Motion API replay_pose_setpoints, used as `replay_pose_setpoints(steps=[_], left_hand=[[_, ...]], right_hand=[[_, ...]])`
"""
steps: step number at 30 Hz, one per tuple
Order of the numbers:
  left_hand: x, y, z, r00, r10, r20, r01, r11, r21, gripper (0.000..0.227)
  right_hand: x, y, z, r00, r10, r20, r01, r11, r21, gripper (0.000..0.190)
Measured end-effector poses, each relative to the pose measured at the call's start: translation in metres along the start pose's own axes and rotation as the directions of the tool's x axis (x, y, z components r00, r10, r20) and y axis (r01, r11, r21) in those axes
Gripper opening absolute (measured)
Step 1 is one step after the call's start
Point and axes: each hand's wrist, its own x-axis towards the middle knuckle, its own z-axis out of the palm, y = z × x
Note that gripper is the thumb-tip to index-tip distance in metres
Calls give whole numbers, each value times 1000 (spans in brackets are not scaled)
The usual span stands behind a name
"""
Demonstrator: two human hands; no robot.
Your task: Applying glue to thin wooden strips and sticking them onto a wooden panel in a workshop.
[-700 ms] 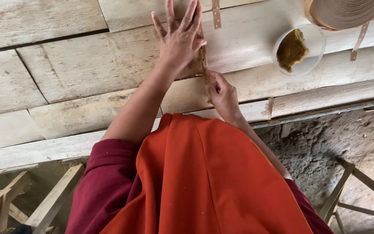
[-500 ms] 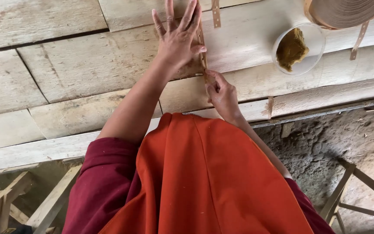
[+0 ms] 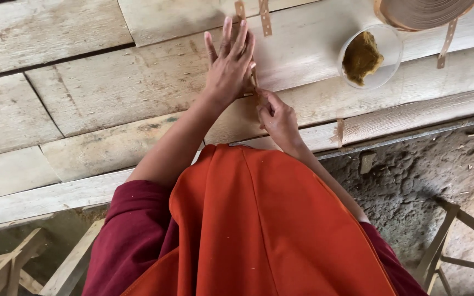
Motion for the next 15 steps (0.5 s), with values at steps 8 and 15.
replay_pose_setpoints(steps=[8, 15], left_hand=[[-6, -6, -2, 994, 41, 98, -46, 998, 43, 98], [-5, -1, 2, 997, 21, 72, -27, 996, 82, 113]], right_hand=[[1, -1, -4, 999, 37, 40, -39, 998, 56, 46], [-2, -6, -2, 1000, 8, 20, -10, 997, 76, 37]])
